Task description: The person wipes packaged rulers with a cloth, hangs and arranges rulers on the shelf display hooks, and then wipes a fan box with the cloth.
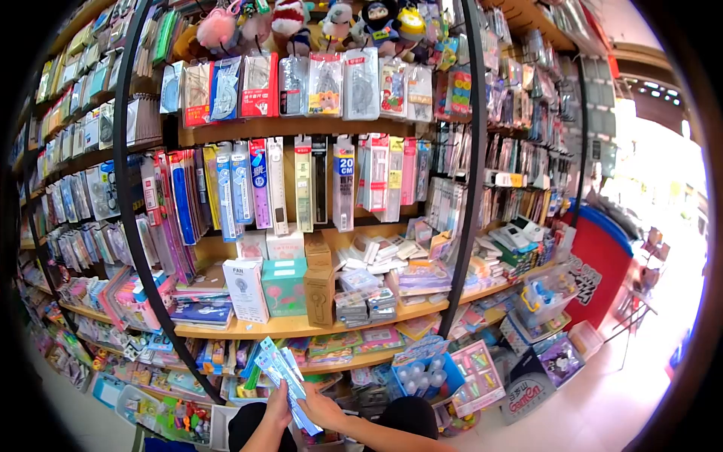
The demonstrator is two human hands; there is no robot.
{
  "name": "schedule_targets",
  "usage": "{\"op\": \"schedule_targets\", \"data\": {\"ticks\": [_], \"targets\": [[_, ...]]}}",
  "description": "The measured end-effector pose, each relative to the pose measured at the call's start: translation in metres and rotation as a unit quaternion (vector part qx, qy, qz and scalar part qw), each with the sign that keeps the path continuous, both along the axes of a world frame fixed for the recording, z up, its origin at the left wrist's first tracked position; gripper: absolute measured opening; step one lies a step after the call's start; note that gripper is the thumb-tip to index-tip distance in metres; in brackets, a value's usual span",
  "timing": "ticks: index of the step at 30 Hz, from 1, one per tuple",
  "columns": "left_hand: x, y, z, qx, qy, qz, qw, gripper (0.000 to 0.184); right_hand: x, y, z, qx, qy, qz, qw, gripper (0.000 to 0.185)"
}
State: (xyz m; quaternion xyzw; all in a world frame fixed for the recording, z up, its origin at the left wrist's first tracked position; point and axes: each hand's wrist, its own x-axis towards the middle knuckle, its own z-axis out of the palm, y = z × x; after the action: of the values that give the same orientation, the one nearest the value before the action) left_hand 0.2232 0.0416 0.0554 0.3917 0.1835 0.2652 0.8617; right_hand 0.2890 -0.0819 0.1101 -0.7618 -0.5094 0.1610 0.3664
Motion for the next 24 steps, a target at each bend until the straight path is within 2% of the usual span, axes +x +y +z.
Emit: {"op": "schedule_targets", "data": {"ticks": [4,8,11,14,17,21,22,23,24], "targets": [[0.022,0.000,-0.007,-0.008,-0.033,-0.003,0.999,0.041,0.011,0.003,0.009,-0.026,0.019,-0.018,0.999,0.046],[0.032,-0.004,-0.006,-0.124,-0.089,-0.042,0.987,0.043,0.017,0.002,0.024,-0.085,0.058,-0.034,0.994,0.046],[0.039,-0.009,0.005,-0.146,-0.102,-0.056,0.982,0.042,0.026,0.001,-0.011,0.049,-0.061,-0.060,0.995,0.049],[0.057,-0.015,-0.013,-0.144,-0.073,-0.071,0.984,0.041,0.022,-0.015,0.008,-0.009,-0.053,-0.061,0.997,0.054],[0.067,-0.025,-0.018,-0.165,-0.047,-0.106,0.979,0.040,0.032,-0.027,-0.001,-0.046,-0.123,-0.064,0.989,0.060],[0.071,-0.029,-0.019,-0.171,-0.046,-0.120,0.977,0.038,0.050,-0.041,0.011,0.041,-0.139,-0.041,0.989,0.063],[0.069,-0.029,-0.019,-0.175,-0.046,-0.111,0.977,0.038,0.059,-0.041,0.030,0.014,-0.133,-0.050,0.990,0.062],[0.062,-0.025,-0.018,-0.229,-0.024,-0.131,0.964,0.034,0.069,-0.042,0.047,-0.015,-0.126,-0.059,0.990,0.061],[0.054,-0.026,-0.011,-0.223,0.010,-0.140,0.965,0.043,0.099,-0.038,0.033,0.052,-0.243,-0.071,0.966,0.056]]}}
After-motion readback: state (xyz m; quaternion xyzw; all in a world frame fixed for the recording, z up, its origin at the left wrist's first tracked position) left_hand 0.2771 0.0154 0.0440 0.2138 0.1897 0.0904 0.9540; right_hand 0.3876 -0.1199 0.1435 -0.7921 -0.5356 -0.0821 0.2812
